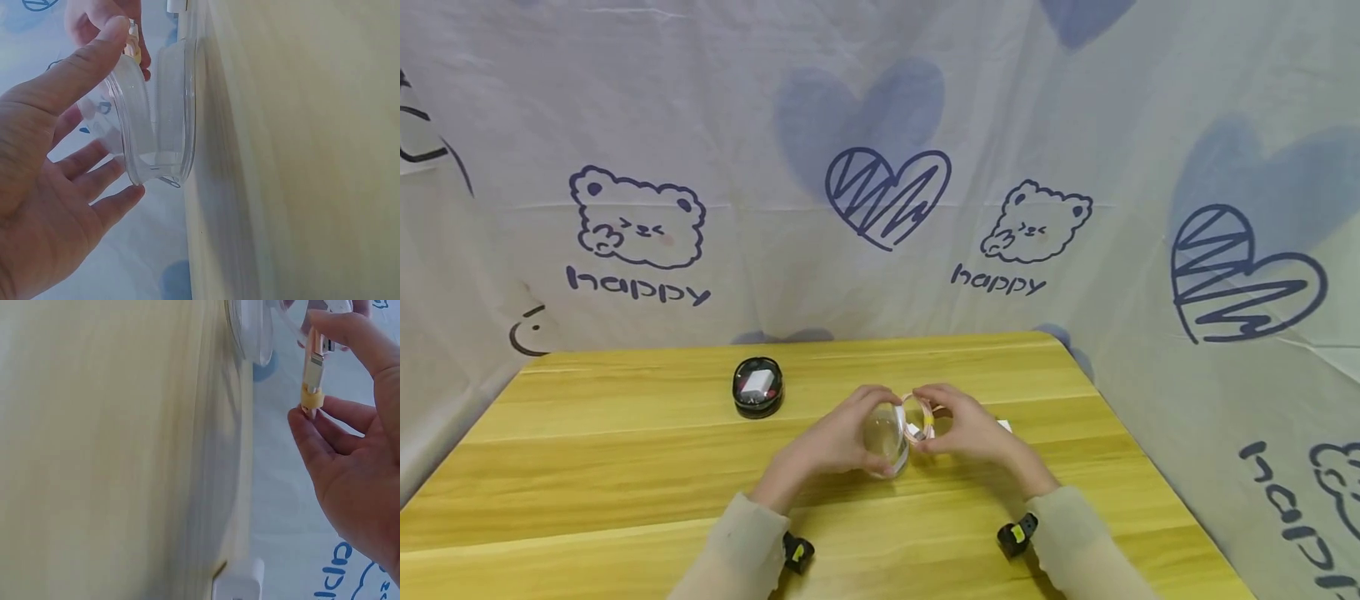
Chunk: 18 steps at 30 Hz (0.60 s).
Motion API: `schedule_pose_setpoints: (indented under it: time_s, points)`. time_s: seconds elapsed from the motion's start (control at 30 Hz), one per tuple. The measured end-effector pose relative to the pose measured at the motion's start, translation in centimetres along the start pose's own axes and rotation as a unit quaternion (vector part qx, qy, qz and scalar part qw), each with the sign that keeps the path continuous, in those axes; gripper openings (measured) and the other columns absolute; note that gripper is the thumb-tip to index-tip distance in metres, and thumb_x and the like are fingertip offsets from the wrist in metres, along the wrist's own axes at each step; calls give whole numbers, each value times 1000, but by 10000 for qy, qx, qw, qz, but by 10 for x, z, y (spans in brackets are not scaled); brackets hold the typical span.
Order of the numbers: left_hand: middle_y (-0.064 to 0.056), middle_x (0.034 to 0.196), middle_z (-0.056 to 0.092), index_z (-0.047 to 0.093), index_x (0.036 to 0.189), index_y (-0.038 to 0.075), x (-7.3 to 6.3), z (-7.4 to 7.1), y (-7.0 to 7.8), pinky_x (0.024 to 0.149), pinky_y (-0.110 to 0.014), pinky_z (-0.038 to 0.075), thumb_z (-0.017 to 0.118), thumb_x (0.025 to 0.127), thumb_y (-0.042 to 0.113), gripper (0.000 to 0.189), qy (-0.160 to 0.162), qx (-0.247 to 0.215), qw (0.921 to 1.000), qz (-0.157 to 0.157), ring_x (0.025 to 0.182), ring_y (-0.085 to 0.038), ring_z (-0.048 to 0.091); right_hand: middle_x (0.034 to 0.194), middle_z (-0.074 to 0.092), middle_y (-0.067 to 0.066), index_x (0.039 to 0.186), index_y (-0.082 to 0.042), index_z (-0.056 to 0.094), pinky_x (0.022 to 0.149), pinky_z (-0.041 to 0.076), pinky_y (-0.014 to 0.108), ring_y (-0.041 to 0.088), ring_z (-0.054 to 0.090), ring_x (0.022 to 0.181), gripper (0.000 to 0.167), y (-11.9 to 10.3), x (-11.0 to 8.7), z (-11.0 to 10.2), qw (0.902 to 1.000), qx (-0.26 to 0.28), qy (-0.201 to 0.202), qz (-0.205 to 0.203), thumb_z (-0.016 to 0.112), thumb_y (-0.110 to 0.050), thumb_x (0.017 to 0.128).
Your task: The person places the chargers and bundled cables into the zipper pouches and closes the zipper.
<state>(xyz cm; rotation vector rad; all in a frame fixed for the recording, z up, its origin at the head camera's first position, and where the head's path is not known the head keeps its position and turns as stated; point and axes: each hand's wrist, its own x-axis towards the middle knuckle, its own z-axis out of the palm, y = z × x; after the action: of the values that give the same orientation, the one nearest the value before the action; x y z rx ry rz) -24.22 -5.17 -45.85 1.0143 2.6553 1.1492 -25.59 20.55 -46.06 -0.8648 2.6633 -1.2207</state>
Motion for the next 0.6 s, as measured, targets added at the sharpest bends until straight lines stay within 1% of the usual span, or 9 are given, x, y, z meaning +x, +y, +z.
schedule_pose_setpoints:
  time_s: [0.07,0.2,0.3,0.43,0.53,0.6]
  points:
    - [-8,154,45,52,145,13,0,-1,0,115,-54,41,99,68,19,91,44,-85,10000,9,140,-33,48,146,54,17,150,3,50,109,50,48,32,58,125,83,-2,2,3,10000,24,-93,-6,89,-23,82]
    - [-9,150,48,51,143,12,0,-4,1,118,-53,38,100,67,19,91,131,-254,9996,47,141,-34,47,143,57,12,149,-3,54,107,51,50,29,60,123,81,-5,7,9,9997,41,-243,10,91,-26,81]
    - [-8,149,49,50,142,13,-1,-5,1,120,-52,36,101,67,20,90,145,-399,9991,-72,142,-33,46,143,58,9,147,-6,57,106,51,48,27,60,122,78,-8,11,13,9992,95,-389,-29,92,-26,80]
    - [-7,150,49,48,143,15,-2,-6,0,122,-51,32,100,68,21,92,174,-653,9972,-334,145,-30,42,144,58,10,146,-6,58,107,52,46,27,61,123,76,-10,15,19,9984,105,-543,-127,91,-21,79]
    - [-9,153,49,46,144,15,-2,-7,-2,123,-52,30,100,68,23,94,222,-822,9951,-507,147,-29,39,143,58,12,146,-5,58,107,52,46,29,61,124,75,-11,17,23,9980,67,-596,-188,90,-16,79]
    - [-11,154,48,45,145,13,-3,-7,-4,122,-52,31,100,69,24,94,252,-929,9939,-544,147,-30,39,142,59,10,145,-6,59,107,52,44,28,61,123,73,-12,19,25,9978,24,-637,-165,89,-15,80]
